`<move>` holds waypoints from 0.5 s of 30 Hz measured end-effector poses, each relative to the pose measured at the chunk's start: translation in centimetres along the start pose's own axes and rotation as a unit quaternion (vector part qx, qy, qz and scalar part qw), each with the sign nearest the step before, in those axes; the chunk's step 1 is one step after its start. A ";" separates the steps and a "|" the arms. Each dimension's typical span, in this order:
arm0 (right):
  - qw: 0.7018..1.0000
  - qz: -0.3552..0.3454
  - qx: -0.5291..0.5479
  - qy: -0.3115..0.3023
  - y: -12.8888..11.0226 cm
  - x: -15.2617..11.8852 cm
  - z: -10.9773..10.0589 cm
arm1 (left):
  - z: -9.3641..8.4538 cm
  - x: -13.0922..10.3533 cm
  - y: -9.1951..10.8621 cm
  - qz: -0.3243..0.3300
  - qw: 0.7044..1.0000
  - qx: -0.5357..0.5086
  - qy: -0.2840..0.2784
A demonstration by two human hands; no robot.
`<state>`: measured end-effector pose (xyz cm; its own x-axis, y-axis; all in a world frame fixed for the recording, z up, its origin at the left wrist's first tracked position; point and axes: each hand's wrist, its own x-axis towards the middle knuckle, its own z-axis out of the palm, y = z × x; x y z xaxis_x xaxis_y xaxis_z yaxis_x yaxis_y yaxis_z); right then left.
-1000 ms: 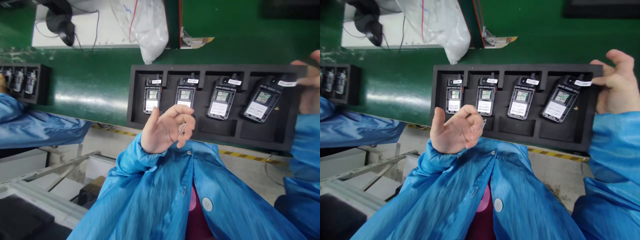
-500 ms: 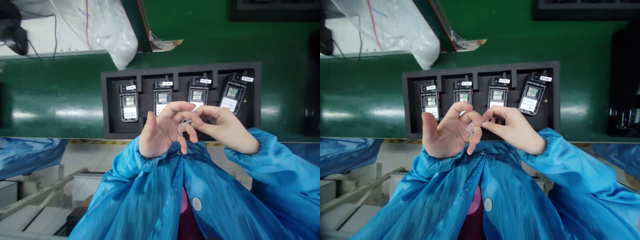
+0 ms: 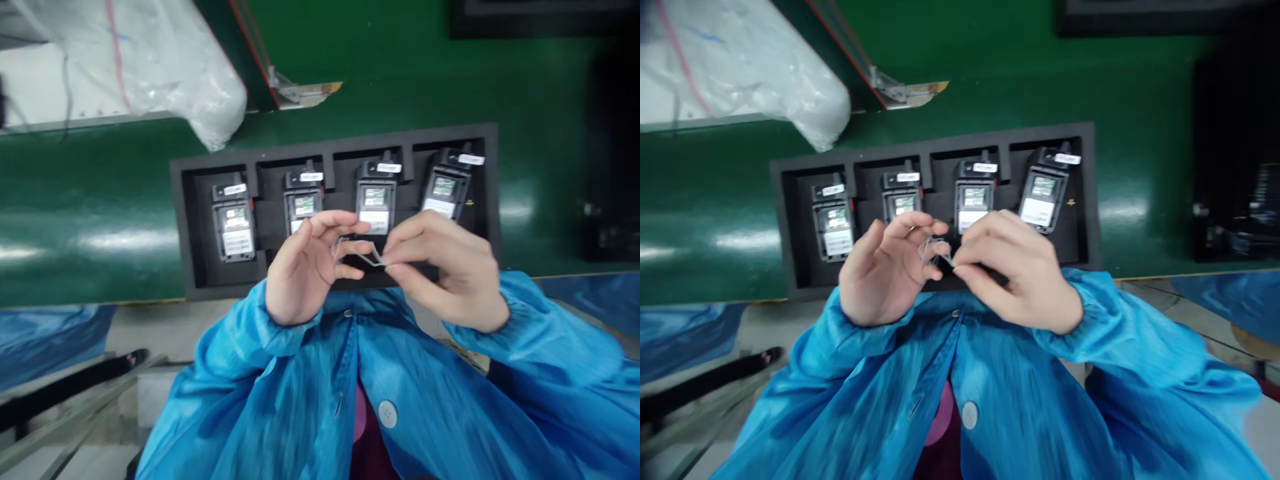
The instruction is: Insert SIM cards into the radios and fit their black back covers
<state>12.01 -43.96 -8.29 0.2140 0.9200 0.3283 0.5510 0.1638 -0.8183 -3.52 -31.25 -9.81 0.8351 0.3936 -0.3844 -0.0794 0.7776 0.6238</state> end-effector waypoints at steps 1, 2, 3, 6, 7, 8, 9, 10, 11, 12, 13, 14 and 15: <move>1.000 -0.019 -0.003 -0.003 -0.1 -0.1 -0.2 | 0.1 0.1 0.2 -0.017 1.000 0.014 0.010; 1.000 -0.031 -0.001 -0.002 -0.1 -0.2 -0.4 | 0.2 0.1 0.5 -0.032 0.998 0.038 0.024; 0.999 -0.039 0.005 0.006 0.0 -0.4 -0.7 | 0.3 0.1 0.8 -0.046 0.996 0.072 0.036; 0.997 -0.049 0.023 0.060 0.8 -1.1 -2.2 | 0.4 0.4 2.3 -0.085 0.970 0.220 0.052; 0.995 -0.043 0.021 0.086 1.2 -1.5 -3.0 | 0.4 0.7 2.8 -0.095 0.954 0.281 0.044; 0.993 -0.032 0.014 0.116 1.7 -2.0 -3.9 | 0.5 1.0 3.3 -0.097 0.933 0.345 0.027; 0.988 -0.013 0.000 0.151 2.2 -2.6 -5.0 | 0.6 1.4 3.7 -0.089 0.905 0.416 0.005; 0.981 0.011 -0.018 0.191 2.7 -3.2 -6.2 | 0.7 2.0 4.0 -0.069 0.868 0.491 -0.023; 0.971 0.037 -0.038 0.234 3.1 -3.9 -7.4 | 0.9 2.6 4.1 -0.032 0.823 0.564 -0.054; 0.958 0.064 -0.057 0.273 3.5 -4.6 -8.7 | 1.1 3.4 4.1 0.019 0.770 0.633 -0.083; 0.945 0.090 -0.076 0.305 3.9 -5.4 -9.8 | 1.4 4.2 4.0 0.081 0.709 0.692 -0.109; 0.933 0.112 -0.096 0.327 4.2 -6.1 -10.9 | 1.6 5.2 3.7 0.142 0.641 0.743 -0.129; 0.924 0.130 -0.116 0.341 4.4 -6.8 -11.9 | 1.9 6.1 3.2 0.193 0.568 0.787 -0.147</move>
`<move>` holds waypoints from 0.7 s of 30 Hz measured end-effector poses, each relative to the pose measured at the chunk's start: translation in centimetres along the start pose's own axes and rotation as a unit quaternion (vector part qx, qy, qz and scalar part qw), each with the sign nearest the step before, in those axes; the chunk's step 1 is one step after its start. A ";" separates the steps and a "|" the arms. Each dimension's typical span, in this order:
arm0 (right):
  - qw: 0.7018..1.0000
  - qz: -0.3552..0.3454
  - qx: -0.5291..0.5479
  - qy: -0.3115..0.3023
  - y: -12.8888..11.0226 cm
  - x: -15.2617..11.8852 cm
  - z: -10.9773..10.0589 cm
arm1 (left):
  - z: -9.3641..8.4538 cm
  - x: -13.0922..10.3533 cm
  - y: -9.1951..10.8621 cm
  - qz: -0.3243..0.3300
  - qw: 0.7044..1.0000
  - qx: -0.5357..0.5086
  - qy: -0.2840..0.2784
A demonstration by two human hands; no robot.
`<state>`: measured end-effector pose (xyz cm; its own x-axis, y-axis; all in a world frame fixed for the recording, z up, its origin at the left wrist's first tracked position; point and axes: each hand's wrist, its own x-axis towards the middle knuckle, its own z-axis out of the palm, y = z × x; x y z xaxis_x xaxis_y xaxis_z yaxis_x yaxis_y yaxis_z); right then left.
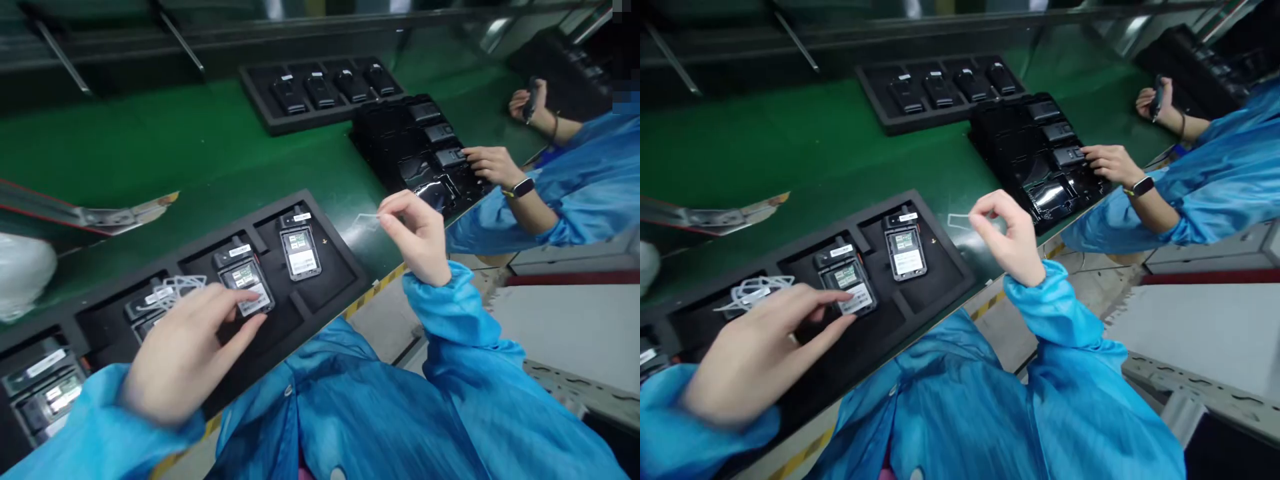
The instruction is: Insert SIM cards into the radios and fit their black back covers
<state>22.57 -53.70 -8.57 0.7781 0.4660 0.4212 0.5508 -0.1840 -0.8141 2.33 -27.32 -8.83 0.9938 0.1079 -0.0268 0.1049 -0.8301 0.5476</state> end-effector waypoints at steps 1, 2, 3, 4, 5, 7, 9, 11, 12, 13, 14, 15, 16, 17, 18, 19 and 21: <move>1.000 0.008 -0.023 0.008 0.5 0.1 -0.9 | 0.5 0.9 0.0 0.038 0.996 0.079 0.002; 0.999 0.012 -0.046 0.012 0.9 0.2 -1.6 | 1.1 1.7 0.1 0.060 0.987 0.146 -0.002; 0.998 0.013 -0.064 0.015 1.3 0.2 -2.1 | 1.7 2.4 0.4 0.070 0.978 0.198 -0.013; 0.997 0.014 -0.077 0.016 1.5 0.1 -2.3 | 2.2 3.0 0.7 0.070 0.969 0.235 -0.024; 0.996 0.016 -0.084 0.016 1.8 0.1 -2.4 | 2.6 3.5 1.0 0.061 0.963 0.259 -0.033; 0.996 0.026 -0.085 0.009 2.0 0.0 -2.1 | 3.3 4.2 1.9 0.029 0.959 0.280 -0.046; 0.997 0.030 -0.073 -0.003 2.2 -0.1 -1.3 | 3.8 4.5 2.7 0.006 0.959 0.277 -0.061; 0.998 0.026 -0.054 -0.015 2.3 0.0 -0.1 | 4.3 4.7 3.2 0.007 0.966 0.249 -0.070; 0.999 0.022 -0.044 -0.022 2.2 0.1 0.4 | 4.5 4.7 3.3 0.015 0.970 0.233 -0.075; 0.999 0.018 -0.036 -0.033 2.1 0.2 0.9 | 4.8 4.7 3.4 0.025 0.973 0.216 -0.079; 0.998 0.016 -0.032 -0.052 1.9 0.4 1.3 | 5.1 4.6 3.4 0.037 0.975 0.201 -0.086; 0.997 0.013 -0.032 -0.075 1.7 0.5 1.6 | 5.4 4.4 3.5 0.049 0.977 0.186 -0.091; 0.994 0.009 -0.035 -0.103 1.3 0.6 1.8 | 5.6 4.2 3.5 0.063 0.979 0.173 -0.092; 0.990 0.008 -0.037 -0.135 0.8 0.8 1.8 | 5.8 4.0 3.5 0.080 0.980 0.161 -0.089; 0.986 0.007 -0.034 -0.162 0.3 0.9 1.8 | 6.0 3.8 3.4 0.096 0.980 0.152 -0.080; 0.982 0.010 -0.026 -0.188 -0.2 1.0 1.8 | 6.1 3.6 3.3 0.113 0.980 0.149 -0.064; 0.972 0.022 0.004 -0.234 -0.9 1.3 1.9 | 6.0 3.4 3.1 0.144 0.977 0.158 -0.019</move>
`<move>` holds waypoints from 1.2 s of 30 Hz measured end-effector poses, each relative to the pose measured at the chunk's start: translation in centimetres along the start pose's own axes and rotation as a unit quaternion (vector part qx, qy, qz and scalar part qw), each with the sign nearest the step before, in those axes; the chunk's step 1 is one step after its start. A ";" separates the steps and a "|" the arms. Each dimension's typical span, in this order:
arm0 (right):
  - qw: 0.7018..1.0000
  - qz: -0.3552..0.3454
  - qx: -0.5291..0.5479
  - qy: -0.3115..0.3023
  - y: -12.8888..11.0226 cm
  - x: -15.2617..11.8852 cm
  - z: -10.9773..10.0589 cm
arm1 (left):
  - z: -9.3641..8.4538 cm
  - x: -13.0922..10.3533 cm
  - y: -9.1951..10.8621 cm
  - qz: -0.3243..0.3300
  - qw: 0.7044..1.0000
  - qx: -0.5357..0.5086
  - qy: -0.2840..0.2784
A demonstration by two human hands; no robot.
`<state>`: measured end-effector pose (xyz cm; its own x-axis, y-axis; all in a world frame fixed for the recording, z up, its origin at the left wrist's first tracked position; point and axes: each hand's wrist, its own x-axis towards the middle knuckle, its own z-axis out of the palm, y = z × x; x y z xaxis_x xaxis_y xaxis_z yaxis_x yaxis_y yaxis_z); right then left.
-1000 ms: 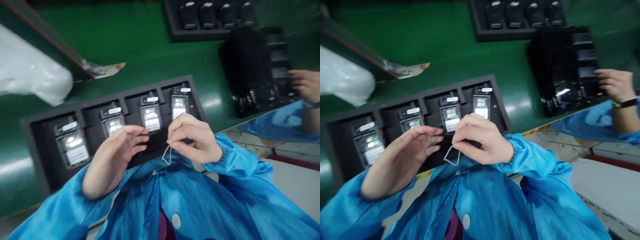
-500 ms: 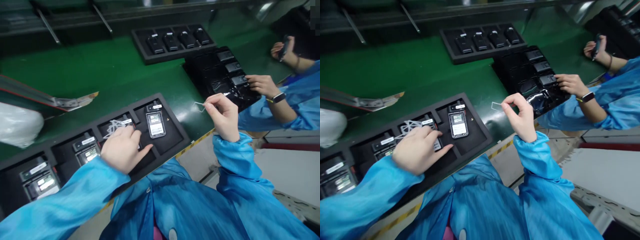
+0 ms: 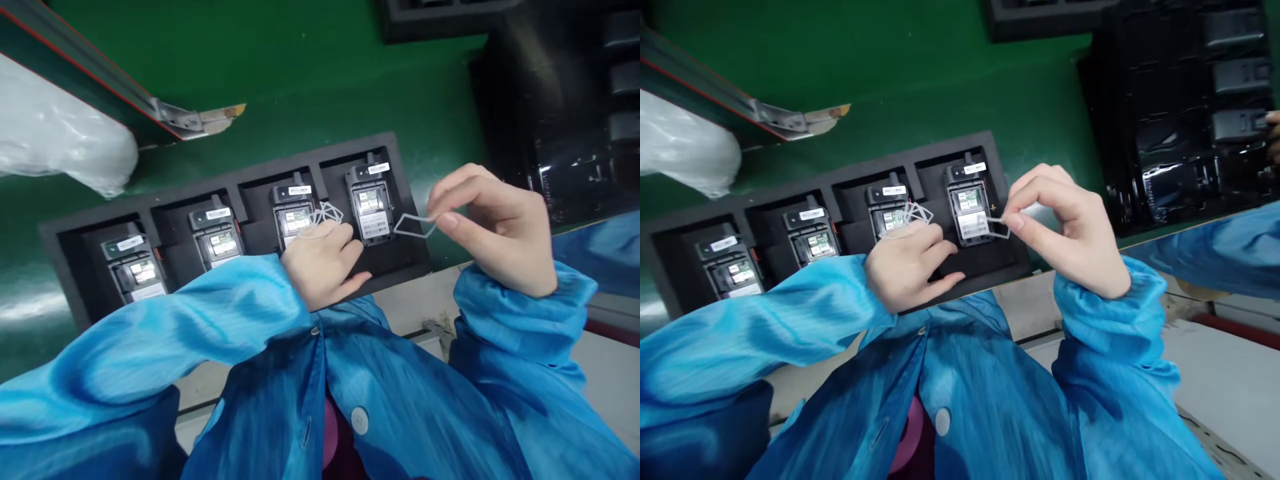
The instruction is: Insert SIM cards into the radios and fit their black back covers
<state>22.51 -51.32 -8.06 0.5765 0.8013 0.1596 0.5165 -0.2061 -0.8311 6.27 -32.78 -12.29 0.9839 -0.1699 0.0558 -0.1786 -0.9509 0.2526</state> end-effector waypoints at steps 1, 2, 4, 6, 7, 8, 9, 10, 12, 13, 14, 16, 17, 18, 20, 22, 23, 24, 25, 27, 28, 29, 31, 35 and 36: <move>1.000 -0.003 0.009 -0.023 -0.1 0.2 0.1 | -0.1 -0.1 -0.2 0.009 1.000 0.013 0.023; 0.999 -0.008 0.001 -0.042 0.1 0.5 0.4 | -0.2 -0.1 -0.5 0.015 0.999 0.026 0.043; 0.997 -0.021 -0.056 -0.056 1.0 1.2 1.2 | -0.4 -0.1 -1.1 0.022 0.996 0.051 0.070; 0.990 -0.032 -0.131 -0.034 2.3 1.9 2.3 | -0.6 0.0 -1.7 0.020 0.994 0.070 0.081; 0.987 -0.032 -0.159 -0.020 3.0 2.3 2.8 | -0.7 0.1 -2.0 0.016 0.993 0.078 0.083; 0.984 -0.033 -0.176 -0.011 3.5 2.6 3.2 | -0.8 0.2 -2.2 0.010 0.993 0.084 0.082; 0.982 -0.037 -0.185 -0.004 3.9 2.9 3.5 | -0.8 0.3 -2.4 0.005 0.993 0.088 0.080; 0.980 -0.041 -0.193 -0.004 4.1 3.2 3.7 | -0.9 0.4 -2.5 0.003 0.993 0.088 0.078; 0.979 -0.046 -0.201 -0.006 4.3 3.7 4.0 | -1.0 0.8 -2.7 0.014 0.994 0.084 0.072; 0.978 -0.047 -0.204 -0.006 4.3 4.0 4.1 | -1.0 0.9 -2.8 0.024 0.994 0.081 0.070; 0.977 -0.048 -0.209 -0.006 4.3 4.2 4.2 | -1.0 1.1 -2.8 0.031 0.994 0.080 0.067; 0.975 -0.047 -0.217 -0.006 4.3 4.5 4.3 | -1.0 1.4 -2.8 0.032 0.994 0.085 0.063; 0.974 -0.047 -0.220 -0.008 4.4 4.6 4.3 | -0.9 1.5 -2.8 0.027 0.994 0.088 0.060; 0.974 -0.046 -0.223 -0.010 4.4 4.7 4.3 | -0.7 1.6 -2.8 0.024 0.994 0.091 0.056; 0.972 -0.044 -0.230 -0.013 4.6 4.7 4.4 | -0.5 1.7 -2.9 0.022 0.995 0.092 0.037; 0.970 -0.044 -0.238 -0.006 4.8 4.6 4.4 | -0.3 1.8 -3.1 0.028 0.995 0.092 0.015; 0.970 -0.045 -0.240 0.000 4.9 4.5 4.4 | -0.2 1.8 -3.2 0.032 0.995 0.096 0.011; 0.969 -0.046 -0.241 0.007 4.9 4.4 4.5 | -0.2 1.8 -3.3 0.037 0.994 0.104 0.015; 0.969 -0.047 -0.240 0.015 5.0 4.3 4.5 | -0.2 1.8 -3.3 0.042 0.992 0.114 0.021; 0.970 -0.042 -0.237 0.021 5.1 4.2 4.6 | -0.2 1.8 -3.5 0.053 0.989 0.133 0.039; 0.971 -0.038 -0.235 0.020 5.1 4.2 4.6 | -0.2 1.9 -3.5 0.058 0.988 0.137 0.041; 0.972 -0.032 -0.234 0.016 5.1 4.1 4.6 | -0.2 1.9 -3.5 0.059 0.988 0.137 0.041; 0.972 -0.025 -0.235 0.006 5.0 4.1 4.6 | -0.2 2.0 -3.5 0.061 0.989 0.129 0.043; 0.966 -0.036 -0.254 -0.001 5.1 4.2 4.5 | -0.1 2.0 -3.3 0.060 0.989 0.122 0.050; 0.965 -0.042 -0.259 -0.004 5.1 4.2 4.5 | -0.1 2.0 -3.3 0.058 0.990 0.123 0.047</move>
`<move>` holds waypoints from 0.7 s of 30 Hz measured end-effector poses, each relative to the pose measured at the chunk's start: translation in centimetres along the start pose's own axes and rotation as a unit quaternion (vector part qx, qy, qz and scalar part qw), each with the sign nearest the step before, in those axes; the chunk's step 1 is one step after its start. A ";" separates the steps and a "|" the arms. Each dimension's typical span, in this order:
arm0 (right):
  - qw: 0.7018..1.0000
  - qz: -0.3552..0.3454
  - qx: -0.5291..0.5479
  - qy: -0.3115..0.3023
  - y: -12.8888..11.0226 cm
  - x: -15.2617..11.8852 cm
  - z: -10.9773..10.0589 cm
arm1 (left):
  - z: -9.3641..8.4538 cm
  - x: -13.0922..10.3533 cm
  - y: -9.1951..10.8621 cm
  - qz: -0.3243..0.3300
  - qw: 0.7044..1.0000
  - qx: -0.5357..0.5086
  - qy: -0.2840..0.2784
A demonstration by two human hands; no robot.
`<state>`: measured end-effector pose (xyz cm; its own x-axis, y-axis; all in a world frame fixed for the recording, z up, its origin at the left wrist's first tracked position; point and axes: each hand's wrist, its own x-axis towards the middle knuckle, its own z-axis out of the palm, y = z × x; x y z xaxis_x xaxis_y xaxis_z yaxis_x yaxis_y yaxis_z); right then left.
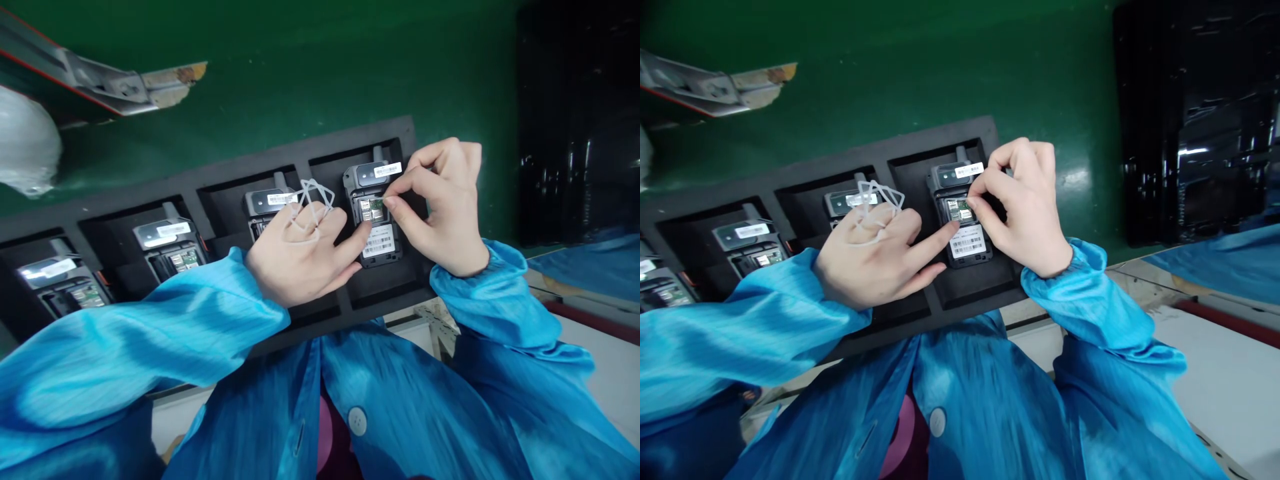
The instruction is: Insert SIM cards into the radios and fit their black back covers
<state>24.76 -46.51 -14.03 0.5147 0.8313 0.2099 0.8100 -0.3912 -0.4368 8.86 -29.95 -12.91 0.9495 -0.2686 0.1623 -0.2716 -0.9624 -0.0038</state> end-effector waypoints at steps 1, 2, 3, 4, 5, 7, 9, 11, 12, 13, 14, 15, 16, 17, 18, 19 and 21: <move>1.000 -0.010 -0.001 0.003 0.1 0.0 0.0 | 0.0 0.0 0.0 0.000 1.000 0.001 -0.003; 1.000 -0.020 0.000 0.005 0.2 -0.1 0.0 | 0.0 0.0 0.0 -0.001 1.000 0.003 -0.004; 1.000 -0.029 0.003 0.009 0.3 -0.2 -0.1 | 0.0 0.0 0.0 0.000 1.000 0.004 -0.004; 0.999 -0.036 0.006 0.020 0.4 -0.3 -0.2 | 0.0 0.0 0.0 0.001 1.000 0.005 -0.005; 0.999 -0.038 0.008 0.035 0.5 -0.5 -0.3 | 0.0 0.0 0.0 0.001 1.000 0.006 -0.006; 0.997 -0.046 0.001 0.066 0.7 -1.2 -0.7 | 0.1 0.0 0.0 0.001 1.000 0.006 -0.008; 0.994 -0.070 -0.020 0.079 0.8 -2.1 -1.1 | 0.1 -0.1 -0.1 0.004 1.000 0.006 -0.005; 0.992 -0.104 -0.054 0.047 0.8 -3.1 -1.3 | 0.1 -0.3 0.0 0.006 1.000 0.006 0.004; 0.990 -0.116 -0.070 0.025 0.7 -3.5 -1.4 | 0.2 -0.3 0.0 0.005 1.000 0.006 0.008; 0.989 -0.123 -0.084 0.007 0.7 -3.9 -1.4 | 0.2 -0.4 0.0 0.002 1.000 0.006 0.011; 0.987 -0.127 -0.095 -0.009 0.7 -4.2 -1.4 | 0.2 -0.4 0.0 -0.001 1.000 0.007 0.012; 0.986 -0.128 -0.104 -0.022 0.6 -4.4 -1.4 | 0.2 -0.4 0.1 -0.004 1.000 0.009 0.013; 0.985 -0.128 -0.110 -0.026 0.6 -4.5 -1.4 | 0.1 -0.4 0.2 -0.007 1.000 0.013 0.010; 0.985 -0.129 -0.116 -0.025 0.5 -4.5 -1.3 | 0.0 -0.3 0.2 -0.011 1.000 0.018 0.005; 0.984 -0.131 -0.121 -0.022 0.3 -4.4 -1.3 | -0.1 -0.3 0.3 -0.016 1.000 0.021 0.000; 0.984 -0.132 -0.123 -0.017 0.2 -4.3 -1.3 | -0.2 -0.2 0.4 -0.021 1.000 0.020 -0.009; 0.985 -0.123 -0.121 -0.007 -0.1 -4.0 -1.3 | -0.5 0.1 0.5 -0.029 0.999 0.011 -0.027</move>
<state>22.95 -50.29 -13.66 0.2913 0.9175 0.2707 0.9541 -0.2580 -0.1524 8.72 -30.46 -12.37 0.9705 -0.2143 0.1104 -0.2136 -0.9767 -0.0186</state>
